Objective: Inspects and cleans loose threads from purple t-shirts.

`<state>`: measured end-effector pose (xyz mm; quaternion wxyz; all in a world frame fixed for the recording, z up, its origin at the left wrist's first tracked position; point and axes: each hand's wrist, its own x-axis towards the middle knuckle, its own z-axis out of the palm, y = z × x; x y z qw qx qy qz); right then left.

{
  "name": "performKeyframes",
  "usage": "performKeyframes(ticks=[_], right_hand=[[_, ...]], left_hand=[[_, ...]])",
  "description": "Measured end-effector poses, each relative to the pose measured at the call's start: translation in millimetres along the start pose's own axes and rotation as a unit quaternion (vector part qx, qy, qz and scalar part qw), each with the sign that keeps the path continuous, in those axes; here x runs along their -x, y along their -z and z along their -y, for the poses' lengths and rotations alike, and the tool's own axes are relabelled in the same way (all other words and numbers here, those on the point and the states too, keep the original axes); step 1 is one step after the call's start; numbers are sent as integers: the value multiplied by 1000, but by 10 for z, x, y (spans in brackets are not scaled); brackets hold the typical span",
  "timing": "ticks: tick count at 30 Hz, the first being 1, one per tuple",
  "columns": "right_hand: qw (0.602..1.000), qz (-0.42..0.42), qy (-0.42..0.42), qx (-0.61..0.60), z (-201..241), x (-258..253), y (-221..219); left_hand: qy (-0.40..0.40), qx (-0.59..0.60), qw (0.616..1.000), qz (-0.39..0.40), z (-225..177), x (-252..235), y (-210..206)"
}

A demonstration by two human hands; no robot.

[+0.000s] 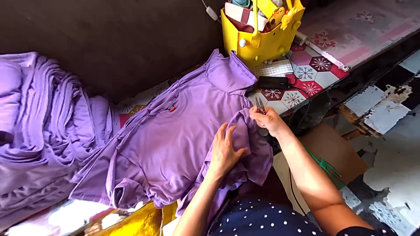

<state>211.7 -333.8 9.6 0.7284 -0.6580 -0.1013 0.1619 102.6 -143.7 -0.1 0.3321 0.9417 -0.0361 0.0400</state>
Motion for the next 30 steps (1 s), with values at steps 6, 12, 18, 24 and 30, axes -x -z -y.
performKeyframes(ticks=[6, 12, 18, 24, 30], right_hand=[[964, -56, -47, 254, -81, -66, 112], [989, -134, 38, 42, -81, 176, -234], [994, -31, 53, 86, 253, 118, -412], [992, -10, 93, 86, 10, 364, -426], [911, -101, 228, 328, -213, 480, -518]], left_hand=[[130, 124, 981, -73, 390, -28, -87], [-29, 86, 973, -211, 127, 36, -26], [-27, 232, 949, -214, -244, -239, -100], [94, 432, 883, -158, -254, -153, -140], [102, 391, 898, -178, -229, -166, -206]])
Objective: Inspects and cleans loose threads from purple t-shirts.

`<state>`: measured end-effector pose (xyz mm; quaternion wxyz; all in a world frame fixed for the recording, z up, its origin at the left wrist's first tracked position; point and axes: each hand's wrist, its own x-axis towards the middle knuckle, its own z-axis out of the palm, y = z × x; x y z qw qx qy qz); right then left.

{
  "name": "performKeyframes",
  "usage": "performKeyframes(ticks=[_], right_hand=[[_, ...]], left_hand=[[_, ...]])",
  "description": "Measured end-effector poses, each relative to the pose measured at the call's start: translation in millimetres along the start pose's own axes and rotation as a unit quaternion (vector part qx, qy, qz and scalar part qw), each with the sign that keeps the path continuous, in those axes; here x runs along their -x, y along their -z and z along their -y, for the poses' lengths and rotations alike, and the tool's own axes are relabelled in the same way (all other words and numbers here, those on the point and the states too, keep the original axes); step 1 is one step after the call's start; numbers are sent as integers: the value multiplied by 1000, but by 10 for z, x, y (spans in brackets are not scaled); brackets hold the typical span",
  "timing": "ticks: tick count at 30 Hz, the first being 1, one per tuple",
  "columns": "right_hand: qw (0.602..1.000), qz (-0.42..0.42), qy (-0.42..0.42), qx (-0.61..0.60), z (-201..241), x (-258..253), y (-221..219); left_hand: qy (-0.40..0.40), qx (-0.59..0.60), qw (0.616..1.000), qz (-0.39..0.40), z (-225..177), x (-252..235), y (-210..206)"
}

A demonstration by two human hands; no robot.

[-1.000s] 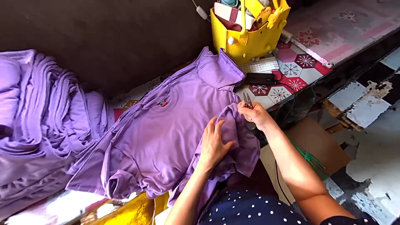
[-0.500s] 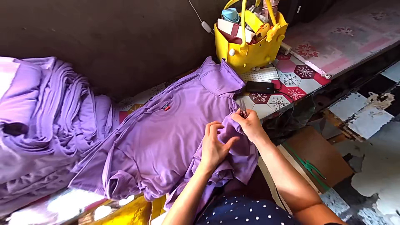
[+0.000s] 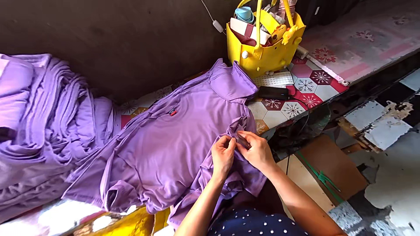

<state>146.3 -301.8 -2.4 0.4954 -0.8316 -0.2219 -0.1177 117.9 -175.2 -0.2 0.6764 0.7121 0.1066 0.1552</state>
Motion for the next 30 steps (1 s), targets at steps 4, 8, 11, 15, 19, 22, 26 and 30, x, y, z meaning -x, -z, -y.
performKeyframes(ticks=[4, 8, 11, 15, 19, 22, 26, 30], right_hand=[[1000, -6, 20, 3, -76, 52, 5], [999, 20, 39, -16, -111, 95, 8], [994, 19, -15, -104, -108, 95, 67], [956, 9, -164, -243, -125, -15, 262], [928, -10, -235, -289, -269, -207, 418], [923, 18, -247, -294, -375, -261, 450], [974, 42, -205, -88, -498, -232, 454], [995, -87, -49, 23, -350, -58, 408]], left_hand=[[7, -4, 1000, 28, -112, -11, 35], [28, 7, 1000, 6, -106, -80, -6], [-18, -39, 999, -20, -67, -91, 19], [-23, 33, 999, -8, -20, -103, 50], [91, 152, 979, 101, 49, -160, 135], [108, 115, 975, 156, 16, -166, 164], [120, 120, 965, 202, -79, -145, 204], [116, 114, 972, 170, -138, -67, 171]])
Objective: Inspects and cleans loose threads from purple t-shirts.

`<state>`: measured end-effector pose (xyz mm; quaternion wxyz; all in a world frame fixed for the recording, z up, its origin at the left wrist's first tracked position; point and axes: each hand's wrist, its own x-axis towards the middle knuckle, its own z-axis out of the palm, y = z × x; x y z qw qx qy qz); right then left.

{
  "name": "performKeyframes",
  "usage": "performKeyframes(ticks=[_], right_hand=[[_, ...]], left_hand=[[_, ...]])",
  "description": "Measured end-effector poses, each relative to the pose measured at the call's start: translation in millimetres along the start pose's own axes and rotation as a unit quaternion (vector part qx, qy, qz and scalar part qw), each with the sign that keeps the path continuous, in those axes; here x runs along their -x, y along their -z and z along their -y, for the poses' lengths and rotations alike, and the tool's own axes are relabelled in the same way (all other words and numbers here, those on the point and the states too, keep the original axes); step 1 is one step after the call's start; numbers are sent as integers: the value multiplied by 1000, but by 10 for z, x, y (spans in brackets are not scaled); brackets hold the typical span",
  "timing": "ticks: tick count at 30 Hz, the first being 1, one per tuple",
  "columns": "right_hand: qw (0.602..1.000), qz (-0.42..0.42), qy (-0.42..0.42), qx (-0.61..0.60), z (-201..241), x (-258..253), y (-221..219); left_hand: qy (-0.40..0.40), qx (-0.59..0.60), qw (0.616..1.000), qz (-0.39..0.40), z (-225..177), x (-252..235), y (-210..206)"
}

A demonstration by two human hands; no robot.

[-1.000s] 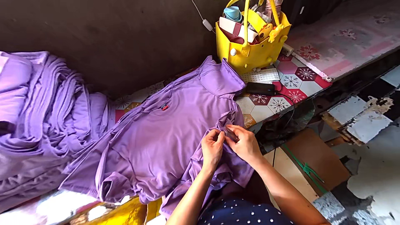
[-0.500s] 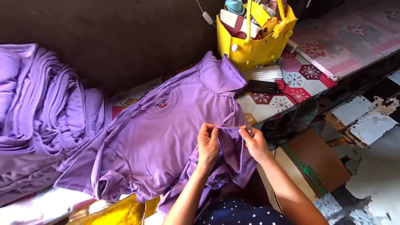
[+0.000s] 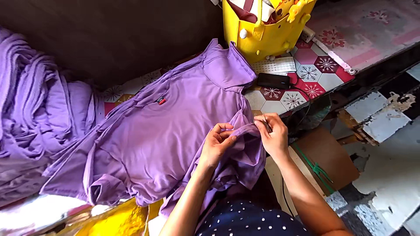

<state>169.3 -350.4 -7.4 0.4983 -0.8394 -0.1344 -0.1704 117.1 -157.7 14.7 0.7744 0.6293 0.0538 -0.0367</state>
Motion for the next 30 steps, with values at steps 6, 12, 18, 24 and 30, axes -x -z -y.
performKeyframes(ticks=[6, 12, 18, 24, 30], right_hand=[[999, 39, 15, -17, 366, 171, -35], [997, 47, 33, 49, 362, 178, -145], [948, 155, -115, -252, 237, 115, -176], [963, 129, -58, -229, 273, 168, -240], [951, 209, -82, -211, 230, 50, -108]], left_hand=[[-81, -135, 987, -38, -23, 79, -110], [-201, -330, 921, -57, 76, 124, -137], [-165, -229, 957, -72, 140, 114, -64], [-193, -275, 940, -64, 161, 116, -40], [-191, -292, 934, -73, 175, 43, -4]])
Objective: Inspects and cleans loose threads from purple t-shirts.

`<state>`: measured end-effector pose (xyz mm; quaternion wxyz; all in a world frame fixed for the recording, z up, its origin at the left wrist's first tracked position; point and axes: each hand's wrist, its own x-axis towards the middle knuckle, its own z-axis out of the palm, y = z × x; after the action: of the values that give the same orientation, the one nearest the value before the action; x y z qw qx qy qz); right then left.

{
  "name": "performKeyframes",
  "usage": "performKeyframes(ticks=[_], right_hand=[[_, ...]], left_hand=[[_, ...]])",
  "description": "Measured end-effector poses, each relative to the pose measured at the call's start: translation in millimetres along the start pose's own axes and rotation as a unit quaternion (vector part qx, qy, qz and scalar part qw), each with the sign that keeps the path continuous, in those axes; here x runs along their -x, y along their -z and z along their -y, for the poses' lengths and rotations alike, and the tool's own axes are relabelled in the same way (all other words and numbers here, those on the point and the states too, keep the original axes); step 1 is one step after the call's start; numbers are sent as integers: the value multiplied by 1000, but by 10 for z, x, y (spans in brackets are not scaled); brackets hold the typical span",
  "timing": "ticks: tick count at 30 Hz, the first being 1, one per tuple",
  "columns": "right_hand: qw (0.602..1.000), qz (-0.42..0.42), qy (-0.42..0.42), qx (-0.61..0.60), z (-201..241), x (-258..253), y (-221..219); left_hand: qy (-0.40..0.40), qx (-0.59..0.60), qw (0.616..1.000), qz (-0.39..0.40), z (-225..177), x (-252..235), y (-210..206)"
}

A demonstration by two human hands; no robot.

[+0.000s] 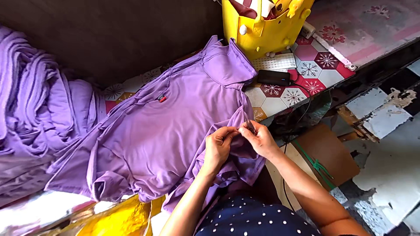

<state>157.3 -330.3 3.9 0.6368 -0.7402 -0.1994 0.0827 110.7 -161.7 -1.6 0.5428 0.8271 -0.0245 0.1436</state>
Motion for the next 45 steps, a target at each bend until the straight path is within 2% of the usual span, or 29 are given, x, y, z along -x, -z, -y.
performKeyframes(ticks=[4, 10, 14, 19, 22, 25, 28, 30, 31, 32, 34, 36, 38, 42, 45], right_hand=[[986, 102, 38, 122, -126, -116, 304], [936, 197, 74, 283, -115, -222, 464], [920, 234, 84, 304, -101, -292, 517], [918, 249, 94, 293, -68, -333, 553], [914, 235, 113, 310, -69, -320, 540], [924, 175, 136, 312, -126, -263, 534], [958, 92, 98, 251, -190, -237, 539], [971, 108, 29, 212, -211, -228, 536], [976, 99, 27, 194, -239, -189, 493], [978, 70, 59, 190, -264, -121, 432], [963, -17, 180, 200, -290, 33, 309], [927, -81, 286, 229, -276, 170, 247], [907, -105, 318, 257, -296, 262, 245], [937, -115, 249, 216, -391, 378, 262], [968, -111, 172, 143, -329, 399, 288]], left_hand=[[6, -21, 1000, 13, 46, -45, 15], [-61, -83, 994, 23, 74, -80, -41], [-123, -119, 985, 35, 68, -106, -29], [-168, -137, 975, 38, 51, -115, -29], [-171, -137, 975, 38, 49, -110, -33], [-153, -127, 979, 29, 67, -96, -43], [-146, -116, 982, 23, 82, -84, -29], [-130, -108, 985, 21, 85, -69, -41], [-116, -102, 988, 21, 84, -56, -41], [-99, -97, 990, 18, 79, -46, -28], [-80, -103, 991, 7, 64, -32, 48], [-84, -146, 986, -17, 55, 29, 182], [-76, -207, 974, -48, 53, 147, 403], [9, -347, 930, -118, 173, 703, 1256], [168, -463, 857, -150, 413, 1427, 2295]])
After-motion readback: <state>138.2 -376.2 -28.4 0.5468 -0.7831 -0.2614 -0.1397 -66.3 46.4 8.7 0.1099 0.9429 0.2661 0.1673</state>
